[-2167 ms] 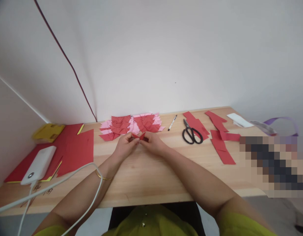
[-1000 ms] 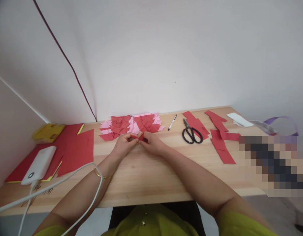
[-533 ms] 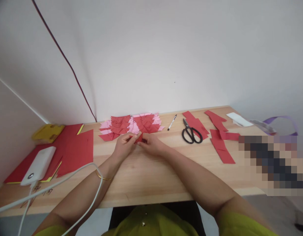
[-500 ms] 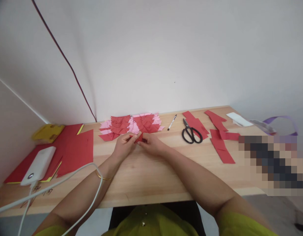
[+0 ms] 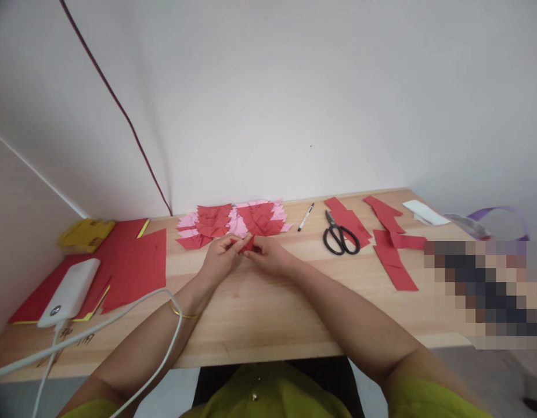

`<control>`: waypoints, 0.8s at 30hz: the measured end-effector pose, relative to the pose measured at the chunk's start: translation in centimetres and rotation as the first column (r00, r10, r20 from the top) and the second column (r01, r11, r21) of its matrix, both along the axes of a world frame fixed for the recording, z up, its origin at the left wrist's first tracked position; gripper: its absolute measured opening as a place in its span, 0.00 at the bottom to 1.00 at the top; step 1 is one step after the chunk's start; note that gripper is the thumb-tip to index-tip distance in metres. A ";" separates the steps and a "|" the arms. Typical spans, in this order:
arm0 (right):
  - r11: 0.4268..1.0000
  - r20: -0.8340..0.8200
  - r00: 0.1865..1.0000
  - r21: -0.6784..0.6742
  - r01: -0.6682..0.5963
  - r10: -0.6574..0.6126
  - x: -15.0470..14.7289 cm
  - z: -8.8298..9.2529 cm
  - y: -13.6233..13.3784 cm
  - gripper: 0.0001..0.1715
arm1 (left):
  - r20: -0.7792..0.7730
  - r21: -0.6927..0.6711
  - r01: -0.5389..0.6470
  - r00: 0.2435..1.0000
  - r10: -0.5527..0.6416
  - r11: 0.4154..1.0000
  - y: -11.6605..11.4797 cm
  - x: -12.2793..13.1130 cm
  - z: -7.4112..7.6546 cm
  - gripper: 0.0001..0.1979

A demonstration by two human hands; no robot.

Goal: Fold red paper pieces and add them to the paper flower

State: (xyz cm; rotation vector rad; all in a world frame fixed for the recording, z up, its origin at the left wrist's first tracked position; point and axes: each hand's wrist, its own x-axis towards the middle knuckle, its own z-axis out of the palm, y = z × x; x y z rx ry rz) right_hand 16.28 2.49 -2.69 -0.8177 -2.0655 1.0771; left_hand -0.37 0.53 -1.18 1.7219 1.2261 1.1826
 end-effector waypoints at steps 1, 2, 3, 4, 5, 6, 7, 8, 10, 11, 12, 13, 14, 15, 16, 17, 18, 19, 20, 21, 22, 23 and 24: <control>1.000 -0.002 1.000 -0.007 -0.003 0.003 0.0 0.0 0.0 0.14 | 0.000 -0.003 -0.003 1.000 0.003 1.000 -0.1 0.0 0.1 0.14; 1.000 -0.003 1.000 -0.015 -0.006 0.006 0.0 0.1 -0.1 0.14 | 0.005 -0.007 -0.009 1.000 0.009 1.000 -0.1 0.0 0.2 0.15; 1.000 -0.003 1.000 -0.022 -0.008 0.008 0.0 0.1 -0.1 0.14 | 0.014 -0.016 -0.016 1.000 0.016 1.000 -0.1 -0.1 0.2 0.17; 1.000 -0.003 1.000 -0.026 -0.007 0.007 0.0 0.1 -0.2 0.14 | 0.029 -0.033 -0.021 0.999 0.022 0.999 -0.1 -0.1 0.2 0.18; 1.000 -0.001 1.000 -0.030 -0.004 0.004 0.0 0.1 -0.2 0.14 | 0.050 -0.056 -0.022 0.998 0.025 0.998 -0.1 -0.2 0.1 0.19; 0.999 -0.001 1.000 -0.033 0.005 -0.005 0.0 0.1 -0.2 0.14 | 0.081 -0.086 -0.019 0.996 0.026 0.996 0.0 -0.2 0.0 0.19; 0.999 -0.001 1.000 -0.039 0.016 -0.016 0.0 0.0 -0.2 0.14 | 0.120 -0.121 -0.009 0.993 0.023 0.993 0.1 -0.2 -0.2 0.17; 0.998 -0.002 0.999 -0.047 0.035 -0.035 0.0 0.0 -0.2 0.14 | 0.161 -0.157 0.010 0.987 0.015 0.988 0.1 -0.2 -0.4 0.15; 0.995 -0.010 0.997 -0.072 0.076 -0.077 -0.1 0.0 -0.1 0.15 | 0.237 -0.213 0.061 0.972 -0.009 0.975 0.3 -0.1 -0.8 0.11; 0.992 -0.017 0.996 -0.087 0.090 -0.091 -0.1 0.0 -0.1 0.15 | 0.270 -0.229 0.081 0.963 -0.017 0.970 0.3 0.0 -0.9 0.11; 0.990 -0.024 0.994 -0.102 0.099 -0.102 -0.1 0.0 -0.1 0.15 | 0.299 -0.238 0.091 0.954 -0.017 0.967 0.4 0.1 -1.1 0.10; 0.988 -0.033 0.994 -0.116 0.104 -0.108 -0.2 0.0 -0.1 0.15 | 0.322 -0.238 0.092 0.947 -0.011 0.967 0.4 0.2 -1.2 0.09; 0.986 -0.043 0.993 -0.128 0.105 -0.111 -0.2 0.1 -0.1 0.15 | 0.338 -0.231 0.082 0.941 0.001 0.969 0.5 0.2 -1.3 0.08; 0.985 -0.051 0.992 -0.139 0.105 -0.113 -0.2 0.1 -0.1 0.16 | 0.343 -0.222 0.065 0.939 0.015 0.973 0.5 0.2 -1.4 0.08; 0.983 -0.064 0.991 -0.149 0.108 -0.119 -0.2 0.2 -0.1 0.16 | 0.332 -0.211 0.046 0.943 0.028 0.976 0.6 0.2 -1.4 0.07; 0.981 -0.087 0.988 -0.156 0.113 -0.127 -0.3 0.2 -0.1 0.16 | 0.309 -0.201 0.027 0.950 0.037 0.979 0.6 0.2 -1.4 0.07; 0.980 -0.114 0.985 -0.164 0.113 -0.132 -0.3 0.3 -0.1 0.16 | 0.279 -0.191 0.013 0.959 0.042 0.981 0.7 0.1 -1.4 0.06; 0.980 -0.144 0.980 -0.168 0.111 -0.135 -0.3 0.3 0.0 0.16 | 0.247 -0.183 0.003 0.968 0.043 0.983 0.7 0.1 -1.3 0.06; 0.980 -0.176 0.975 -0.168 0.106 -0.136 -0.2 0.4 0.0 0.17 | 0.216 -0.174 -0.001 0.976 0.039 0.985 0.7 0.0 -1.2 0.06; 0.982 -0.201 0.971 -0.163 0.099 -0.132 -0.2 0.4 0.0 0.16 | 0.185 -0.159 0.001 0.982 0.029 0.987 0.6 0.0 -1.1 0.06; 0.984 -0.213 0.969 -0.153 0.094 -0.126 -0.2 0.4 0.0 0.16 | 0.156 -0.139 0.004 0.988 0.018 0.990 0.6 0.0 -0.9 0.06; 0.986 -0.213 0.970 -0.138 0.091 -0.120 -0.1 0.4 0.1 0.15 | 0.129 -0.115 0.007 0.992 0.008 0.993 0.5 0.0 -0.8 0.06; 0.989 -0.207 0.971 -0.120 0.091 -0.115 -0.1 0.4 0.1 0.15 | 0.105 -0.092 0.006 0.994 0.004 0.996 0.5 0.0 -0.6 0.06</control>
